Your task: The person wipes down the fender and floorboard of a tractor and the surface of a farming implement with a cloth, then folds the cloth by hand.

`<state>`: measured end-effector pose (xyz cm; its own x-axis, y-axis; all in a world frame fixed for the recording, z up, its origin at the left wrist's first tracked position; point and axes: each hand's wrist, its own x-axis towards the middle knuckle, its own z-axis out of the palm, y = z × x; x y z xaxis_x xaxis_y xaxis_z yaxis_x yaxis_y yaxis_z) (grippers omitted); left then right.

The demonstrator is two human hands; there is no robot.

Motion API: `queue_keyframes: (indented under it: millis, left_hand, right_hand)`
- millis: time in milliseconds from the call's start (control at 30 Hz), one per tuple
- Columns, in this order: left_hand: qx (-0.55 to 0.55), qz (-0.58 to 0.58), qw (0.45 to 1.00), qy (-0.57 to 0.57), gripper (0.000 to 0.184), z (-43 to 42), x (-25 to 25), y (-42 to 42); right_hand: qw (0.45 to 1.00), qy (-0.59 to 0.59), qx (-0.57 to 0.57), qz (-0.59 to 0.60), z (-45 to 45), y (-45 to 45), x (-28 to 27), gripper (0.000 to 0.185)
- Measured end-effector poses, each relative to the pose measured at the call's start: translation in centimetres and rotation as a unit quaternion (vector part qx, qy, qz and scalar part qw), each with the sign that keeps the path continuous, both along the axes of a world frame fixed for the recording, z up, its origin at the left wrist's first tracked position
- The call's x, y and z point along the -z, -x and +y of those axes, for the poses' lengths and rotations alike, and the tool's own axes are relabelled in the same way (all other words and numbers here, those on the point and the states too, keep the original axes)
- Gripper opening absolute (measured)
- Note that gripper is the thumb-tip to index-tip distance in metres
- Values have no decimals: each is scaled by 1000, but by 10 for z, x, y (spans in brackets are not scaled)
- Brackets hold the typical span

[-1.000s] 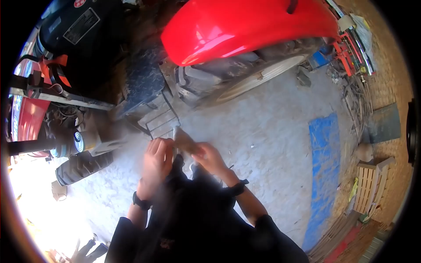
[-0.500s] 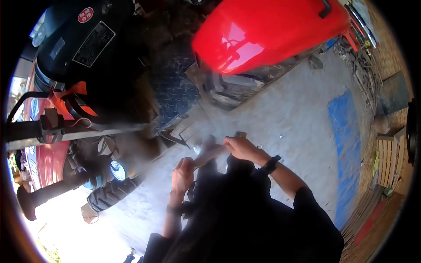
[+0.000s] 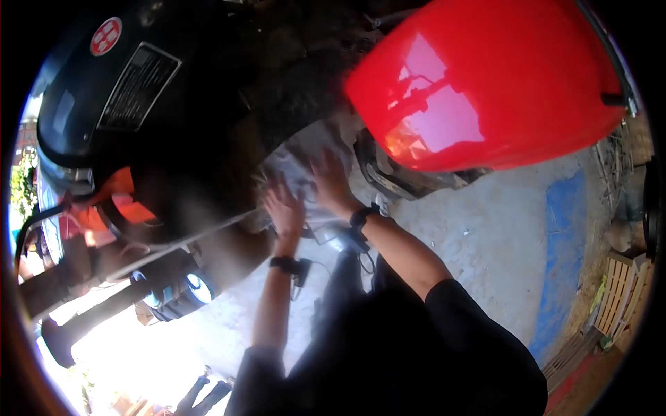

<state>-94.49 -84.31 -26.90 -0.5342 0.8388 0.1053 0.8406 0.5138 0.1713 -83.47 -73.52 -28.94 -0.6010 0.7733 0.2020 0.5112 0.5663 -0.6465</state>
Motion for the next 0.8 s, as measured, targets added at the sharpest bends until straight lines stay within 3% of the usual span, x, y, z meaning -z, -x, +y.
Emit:
queue_keyframes:
  millis: [33,67,267,367,433,600,800]
  left_hand:
    - [26,-32,999,16,67,5,10,-10]
    - [20,-41,999,8,68,11,22,-17]
    - [-2,-38,999,10,68,46,69,1]
    - [-20,-31,998,47,66,62,74,7]
    - [6,14,999,32,66,68,76,16]
    - [43,54,998,-5,68,98,77,44]
    - [51,23,998,-11,64,125,74,74]
  right_hand:
    - [997,-31,-12,-74,-4,-2,21,61]
    - [997,3,-12,-77,-5,-4,32,68]
    - [999,-31,-16,-33,22,14,56,64]
    - [996,-69,-19,-55,35,21,57,60]
    - [998,-55,-11,-20,40,27,54,60]
    - [996,-63,18,-61,60,51,50,61]
    - [996,-37,27,-81,83,81,47,66]
